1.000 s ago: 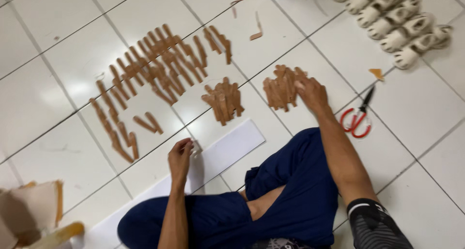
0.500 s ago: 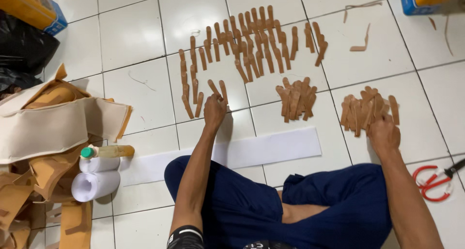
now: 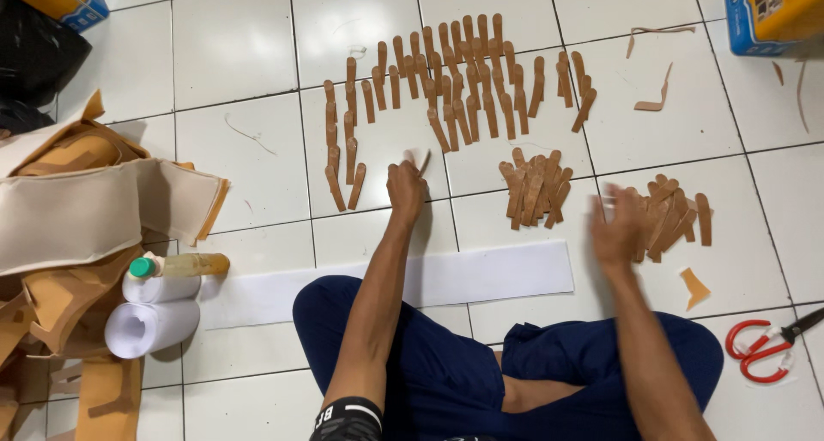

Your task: The person sits on a tiled floor and applies glue from a bottle onto a long white strip. They then pick up small brown wooden pieces and place them onto the glued strip, arranging them in rows. The person continues to add more pieces and organize them into groups.

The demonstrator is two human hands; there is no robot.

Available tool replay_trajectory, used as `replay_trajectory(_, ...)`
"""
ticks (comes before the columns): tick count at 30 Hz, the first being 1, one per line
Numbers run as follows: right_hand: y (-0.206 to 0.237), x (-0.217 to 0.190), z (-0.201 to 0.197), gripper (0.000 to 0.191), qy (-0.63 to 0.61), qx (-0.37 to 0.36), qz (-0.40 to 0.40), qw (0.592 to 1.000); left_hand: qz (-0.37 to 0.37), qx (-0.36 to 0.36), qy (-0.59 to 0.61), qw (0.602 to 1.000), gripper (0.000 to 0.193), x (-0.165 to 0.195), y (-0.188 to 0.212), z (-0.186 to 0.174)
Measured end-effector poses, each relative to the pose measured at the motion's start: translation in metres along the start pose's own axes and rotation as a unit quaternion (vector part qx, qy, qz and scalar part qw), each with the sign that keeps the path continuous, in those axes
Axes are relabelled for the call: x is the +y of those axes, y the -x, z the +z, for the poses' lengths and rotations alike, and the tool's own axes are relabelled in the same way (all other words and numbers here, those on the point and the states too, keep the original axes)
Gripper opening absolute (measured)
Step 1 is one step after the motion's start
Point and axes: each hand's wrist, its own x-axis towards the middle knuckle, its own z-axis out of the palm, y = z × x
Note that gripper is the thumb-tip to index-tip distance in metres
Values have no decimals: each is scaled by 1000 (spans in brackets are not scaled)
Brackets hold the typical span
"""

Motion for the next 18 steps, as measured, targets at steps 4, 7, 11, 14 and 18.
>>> replay_trajectory(4,19,-87,94,35,-275,-193,69,939,-92,-99,94,986,10,-8,11,-6)
replay_trajectory(7,32,-151,147,37,-254,-220,69,939,-148,-161,171,961,17,-13,21,-20)
replay_trajectory(11,29,-200,175,29,-430,-317,244,809,-117,-219,270,930,22,-33,15,-41)
replay_trajectory(14,32,-219,190,29,-436,-309,252,807,-114,-223,243,937,22,-63,2,-64)
replay_trajectory(18,29,-254,216,33,-301,-281,178,894,-124,-72,77,987,35,-101,-29,-99)
